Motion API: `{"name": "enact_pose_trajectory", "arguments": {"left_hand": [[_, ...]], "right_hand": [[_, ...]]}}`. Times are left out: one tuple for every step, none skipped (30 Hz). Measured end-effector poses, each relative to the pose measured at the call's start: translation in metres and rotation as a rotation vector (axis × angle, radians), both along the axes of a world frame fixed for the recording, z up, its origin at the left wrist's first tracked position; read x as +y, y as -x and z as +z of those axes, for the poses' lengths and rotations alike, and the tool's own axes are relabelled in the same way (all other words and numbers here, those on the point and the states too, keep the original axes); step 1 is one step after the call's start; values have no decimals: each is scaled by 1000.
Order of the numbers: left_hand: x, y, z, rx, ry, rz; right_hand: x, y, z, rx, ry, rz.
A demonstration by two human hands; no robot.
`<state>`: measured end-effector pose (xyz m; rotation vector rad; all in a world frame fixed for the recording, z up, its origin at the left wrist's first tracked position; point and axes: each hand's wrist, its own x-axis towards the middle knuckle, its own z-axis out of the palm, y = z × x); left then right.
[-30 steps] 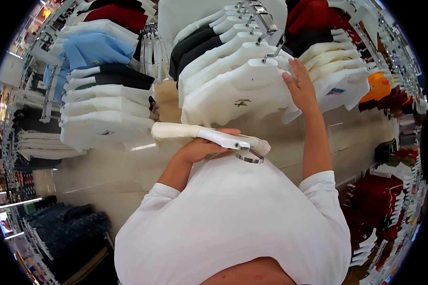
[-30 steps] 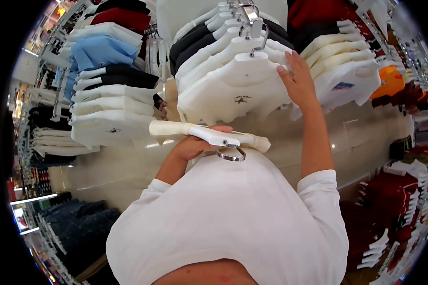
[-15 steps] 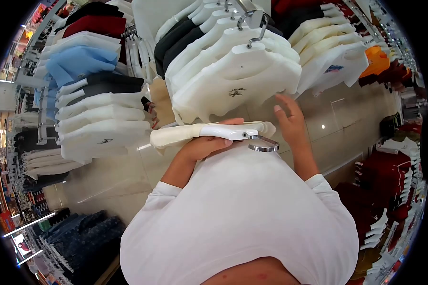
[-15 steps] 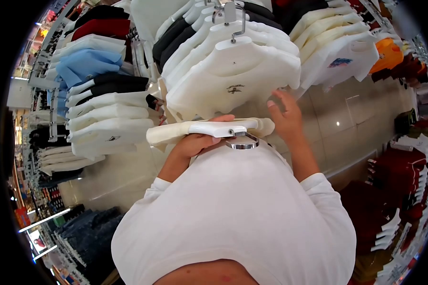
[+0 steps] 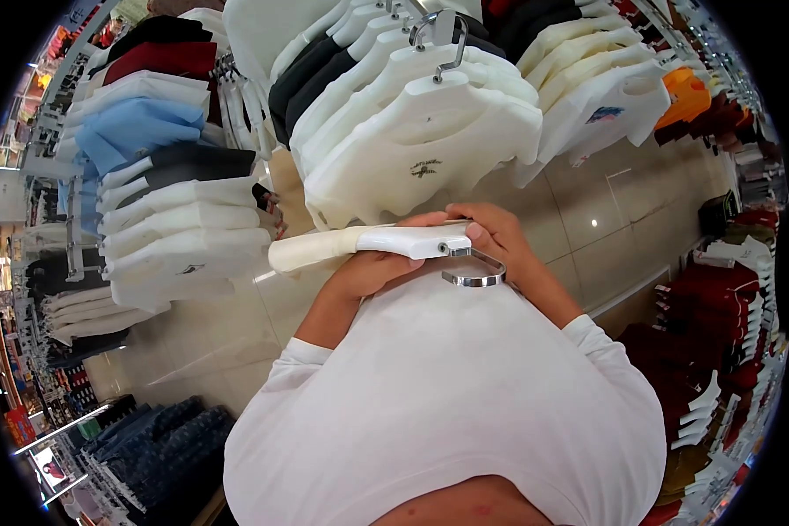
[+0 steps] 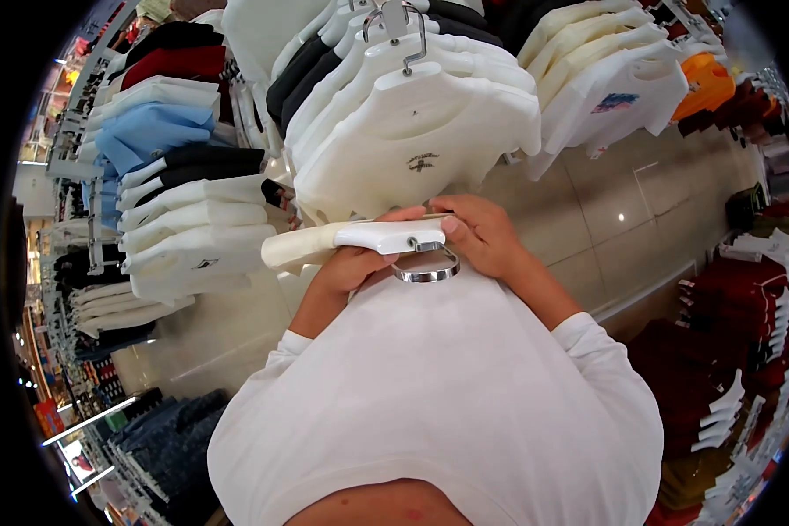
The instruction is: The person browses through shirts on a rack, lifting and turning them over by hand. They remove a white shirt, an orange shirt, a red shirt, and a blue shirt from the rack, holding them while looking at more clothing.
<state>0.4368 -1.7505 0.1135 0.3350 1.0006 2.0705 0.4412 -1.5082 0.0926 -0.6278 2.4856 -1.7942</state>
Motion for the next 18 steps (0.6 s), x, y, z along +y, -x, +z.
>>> {"name": "enact_pose_trajectory", "arguments": {"left_hand": [[-2, 1, -7, 12, -31, -4], [-4, 1, -12, 23, -61, -8], [-5, 0, -13, 24, -67, 6], [-7, -1, -15, 25, -74, 19], [-9, -2, -17, 24, -80, 31], [-10, -3, -22, 64, -49, 65], [-11, -3, -30, 102, -18, 98], [-12, -3, -35, 138, 13, 131], [-12, -4, -30, 203, 18, 154], [-13, -5, -30, 244, 46, 186], [-11, -5, -33, 284, 39, 218], [-9, -5, -37, 321, 31, 249], [-7, -5, -41, 331, 22, 281], [-7, -6, -42, 317, 28, 279], [-6, -5, -38, 302, 33, 276], [-5, -5, -33, 286, 39, 270], [-2, -6, -27, 288, 86, 281], [1, -7, -29, 271, 66, 274]], "right_hand": [[2, 1, -5, 6, -17, 2], [3, 1, -8, 12, -34, 3], [5, 0, -10, 10, -35, -7], [6, -1, -12, 7, -36, -18], [7, -2, -14, 2, -37, -29], [9, -3, -18, 30, -48, -45], [11, -4, -22, 54, -58, -62], [13, -5, -26, 78, -70, -79], [13, -6, -27, 46, -114, -106], [14, -8, -27, 82, -185, -126], [16, -10, -25, 118, -257, -146], [18, -13, -21, 151, -330, -167], [18, -15, -17, 142, -366, -189], [19, -18, -21, 89, -386, -235], [21, -21, -25, 36, -408, -283], [24, -26, -28, -20, -430, -333], [27, -29, -29, -89, -414, -352], [29, -32, -29, -122, -421, -371]]}}
